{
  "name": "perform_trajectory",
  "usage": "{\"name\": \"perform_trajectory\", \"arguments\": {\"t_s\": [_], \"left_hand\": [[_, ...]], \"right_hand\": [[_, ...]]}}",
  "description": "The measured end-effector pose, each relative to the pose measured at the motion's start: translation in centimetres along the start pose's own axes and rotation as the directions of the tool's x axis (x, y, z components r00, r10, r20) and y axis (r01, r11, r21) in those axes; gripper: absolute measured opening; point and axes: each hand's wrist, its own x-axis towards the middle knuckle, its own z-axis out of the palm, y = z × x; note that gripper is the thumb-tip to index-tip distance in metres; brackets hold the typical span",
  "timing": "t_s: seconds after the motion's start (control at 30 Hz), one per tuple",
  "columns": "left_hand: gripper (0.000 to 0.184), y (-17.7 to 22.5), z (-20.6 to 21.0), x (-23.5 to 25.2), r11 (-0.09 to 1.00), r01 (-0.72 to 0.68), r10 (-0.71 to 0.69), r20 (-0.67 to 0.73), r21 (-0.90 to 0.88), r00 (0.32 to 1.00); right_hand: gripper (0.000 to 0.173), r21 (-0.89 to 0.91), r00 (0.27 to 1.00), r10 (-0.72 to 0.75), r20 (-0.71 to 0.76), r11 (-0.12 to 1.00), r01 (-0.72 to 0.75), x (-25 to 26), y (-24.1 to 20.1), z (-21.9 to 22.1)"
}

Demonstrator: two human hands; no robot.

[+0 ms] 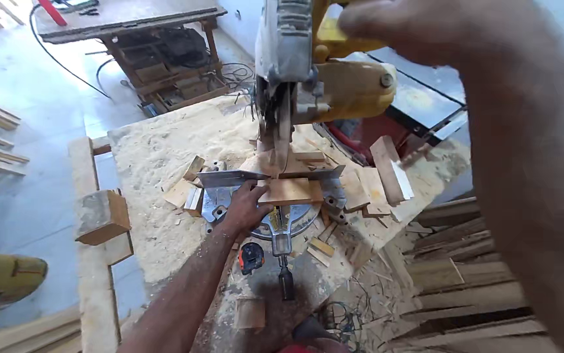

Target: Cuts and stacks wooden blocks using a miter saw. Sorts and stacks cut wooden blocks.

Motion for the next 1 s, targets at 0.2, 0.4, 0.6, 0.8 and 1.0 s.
{"name": "perform_trajectory", "arguments": {"t_s": [0.2, 0.4, 0.6, 0.8, 1.0], "left_hand": [[0.052, -2.2, -0.2, -2.3, 0.983, -0.112, 0.131, -0.131, 0.143, 0.983], [0.056, -4.1, 0.0, -1.7, 0.996, -0.092, 0.094, -0.169, 0.018, 0.981], [0.054, -4.6, -0.8, -2.0, 0.982, -0.129, 0.101, -0.189, -0.140, 0.977], [0.051, -5.2, 0.2, -1.8, 0.975, -0.205, 0.178, -0.254, -0.084, 0.951], [0.051, -5.7, 0.6, -1.7, 0.967, -0.248, 0.224, -0.270, -0.059, 0.937]], "right_hand": [[0.030, -0.145, 0.920, 0.096, 0.381, 0.989, -0.043, 4.0, -2.5, -0.1], [0.036, -0.411, 0.747, 0.313, 0.587, 0.910, -0.058, 0.4, -6.3, 1.2], [0.026, -0.538, 0.863, 0.249, 0.440, 0.843, 0.031, -5.3, -6.4, 3.3], [0.026, -0.568, 0.881, 0.274, 0.385, 0.823, -0.007, -8.4, -6.7, 4.9], [0.029, -0.576, 0.901, 0.260, 0.349, 0.817, -0.013, -10.6, -6.7, 6.2]]}}
